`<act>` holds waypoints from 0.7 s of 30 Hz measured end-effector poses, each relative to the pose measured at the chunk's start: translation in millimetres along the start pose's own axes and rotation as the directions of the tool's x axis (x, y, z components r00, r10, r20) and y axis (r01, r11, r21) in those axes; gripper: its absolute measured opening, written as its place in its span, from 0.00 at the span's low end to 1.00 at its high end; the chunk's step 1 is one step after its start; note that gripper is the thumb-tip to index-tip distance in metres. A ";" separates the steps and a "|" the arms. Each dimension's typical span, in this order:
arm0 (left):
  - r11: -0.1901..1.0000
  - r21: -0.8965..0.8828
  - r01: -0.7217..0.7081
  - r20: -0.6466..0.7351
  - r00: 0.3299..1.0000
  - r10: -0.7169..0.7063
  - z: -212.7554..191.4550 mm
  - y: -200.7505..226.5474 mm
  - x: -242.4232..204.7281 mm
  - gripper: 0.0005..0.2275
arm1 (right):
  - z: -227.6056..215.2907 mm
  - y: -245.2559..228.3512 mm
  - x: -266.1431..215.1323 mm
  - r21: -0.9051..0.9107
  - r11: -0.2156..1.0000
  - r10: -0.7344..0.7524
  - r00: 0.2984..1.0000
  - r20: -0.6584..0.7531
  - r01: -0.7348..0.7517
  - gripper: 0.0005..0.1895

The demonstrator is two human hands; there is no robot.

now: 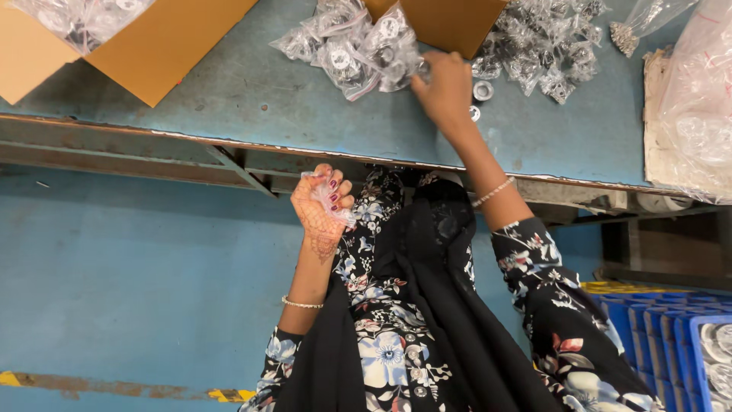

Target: The person places small black and white plastic components into clear plastic bags on a blue workbench. They seal each bag and place it into a cardboard box. The person repeats this process for several items, organizing them into the box.

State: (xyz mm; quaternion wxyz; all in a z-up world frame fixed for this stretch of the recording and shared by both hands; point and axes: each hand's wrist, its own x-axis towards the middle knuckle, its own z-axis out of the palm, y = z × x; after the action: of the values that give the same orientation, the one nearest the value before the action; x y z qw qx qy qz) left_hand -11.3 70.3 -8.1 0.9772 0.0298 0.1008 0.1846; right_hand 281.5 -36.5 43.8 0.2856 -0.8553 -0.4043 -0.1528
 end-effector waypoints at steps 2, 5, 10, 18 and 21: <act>0.995 0.100 -0.011 -0.127 0.992 0.023 5.6 -3.6 4.2 0.05 | -15.3 6.1 -8.1 0.120 0.991 0.073 0.995 -0.069 -0.064 0.20; 0.961 0.273 0.046 -0.138 0.990 -0.008 11.7 -16.8 14.2 0.07 | -35.0 9.7 -19.9 0.397 0.913 0.122 0.992 -0.037 -0.098 0.16; 0.918 0.393 0.054 -0.049 0.998 -0.038 21.9 -34.3 27.5 0.13 | -43.1 -5.4 -17.5 0.400 0.913 0.102 0.994 -0.036 -0.079 0.16; 0.751 0.660 -0.022 -0.089 0.990 0.107 49.2 -26.4 23.5 0.15 | -74.8 -28.0 -22.1 0.600 0.799 0.142 0.983 -0.119 -0.042 0.16; 0.656 0.755 -0.008 -0.097 0.988 0.124 61.7 -30.6 20.8 0.15 | -94.6 -34.0 -55.1 0.843 0.471 0.258 0.955 0.150 -0.259 0.16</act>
State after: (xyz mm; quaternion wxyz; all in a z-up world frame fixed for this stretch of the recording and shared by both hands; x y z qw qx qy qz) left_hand 31.3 48.2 45.4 0.8606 0.4214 0.2348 0.1635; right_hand 217.6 -110.4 103.8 0.6884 -0.6540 -0.2932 0.1117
